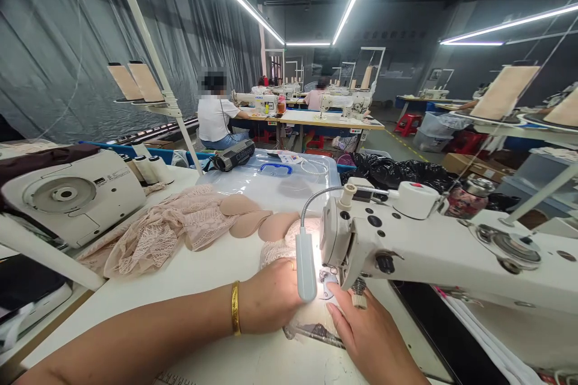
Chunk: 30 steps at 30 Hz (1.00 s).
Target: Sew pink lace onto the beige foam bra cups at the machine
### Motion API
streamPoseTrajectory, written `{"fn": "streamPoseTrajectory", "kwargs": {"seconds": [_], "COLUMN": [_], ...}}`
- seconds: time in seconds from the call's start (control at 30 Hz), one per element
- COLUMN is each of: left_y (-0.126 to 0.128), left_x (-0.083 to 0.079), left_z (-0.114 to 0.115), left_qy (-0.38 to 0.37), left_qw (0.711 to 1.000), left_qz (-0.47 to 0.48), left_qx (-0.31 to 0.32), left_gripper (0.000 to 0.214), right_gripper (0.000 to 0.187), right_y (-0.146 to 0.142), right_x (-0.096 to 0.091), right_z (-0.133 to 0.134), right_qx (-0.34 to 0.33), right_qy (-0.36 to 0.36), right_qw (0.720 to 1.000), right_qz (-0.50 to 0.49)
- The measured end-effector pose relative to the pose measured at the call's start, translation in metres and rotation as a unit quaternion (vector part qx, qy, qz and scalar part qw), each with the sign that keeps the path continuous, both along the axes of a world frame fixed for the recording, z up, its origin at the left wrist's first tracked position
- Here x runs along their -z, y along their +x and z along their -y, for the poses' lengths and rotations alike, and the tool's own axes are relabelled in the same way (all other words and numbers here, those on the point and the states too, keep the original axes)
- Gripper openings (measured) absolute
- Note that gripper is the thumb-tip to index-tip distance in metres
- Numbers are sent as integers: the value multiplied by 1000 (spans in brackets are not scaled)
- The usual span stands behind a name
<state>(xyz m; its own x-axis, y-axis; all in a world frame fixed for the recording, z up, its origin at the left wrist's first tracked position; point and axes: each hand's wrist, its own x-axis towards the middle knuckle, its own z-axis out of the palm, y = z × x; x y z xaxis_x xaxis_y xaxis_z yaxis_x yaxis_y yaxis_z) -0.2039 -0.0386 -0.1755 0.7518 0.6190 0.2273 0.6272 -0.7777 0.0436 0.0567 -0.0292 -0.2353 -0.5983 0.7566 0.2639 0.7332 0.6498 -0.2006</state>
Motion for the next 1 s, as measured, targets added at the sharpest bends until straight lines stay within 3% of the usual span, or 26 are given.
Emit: {"fn": "streamPoseTrajectory", "kwargs": {"seconds": [0.1, 0.27, 0.5, 0.63, 0.87, 1.0], "left_y": [2, 3, -3, -4, -5, -15], "left_x": [3, 3, 4, 3, 1, -6], "left_z": [-1, -3, -14, -16, -4, 19], "left_qy": [8, 20, 17, 30, 69, 64], "left_qw": [1000, 1000, 998, 996, 991, 989], "left_qz": [-11, -12, -52, -72, -108, -124], "left_qx": [-9, -16, -35, -49, -43, -45], "left_gripper": [10, 13, 2, 7, 20, 25], "right_gripper": [37, 33, 35, 37, 32, 26], "right_y": [-3, 0, 3, 0, -6, -18], "right_x": [-3, -4, -2, -6, -12, -22], "right_z": [2, -4, -8, -7, -2, 11], "right_qx": [20, -20, -28, -40, -55, -111], "right_qy": [1, 5, 9, 33, 92, 101], "right_qw": [1000, 1000, 1000, 999, 993, 987], "right_qz": [-13, 7, 9, -3, -57, -63]}}
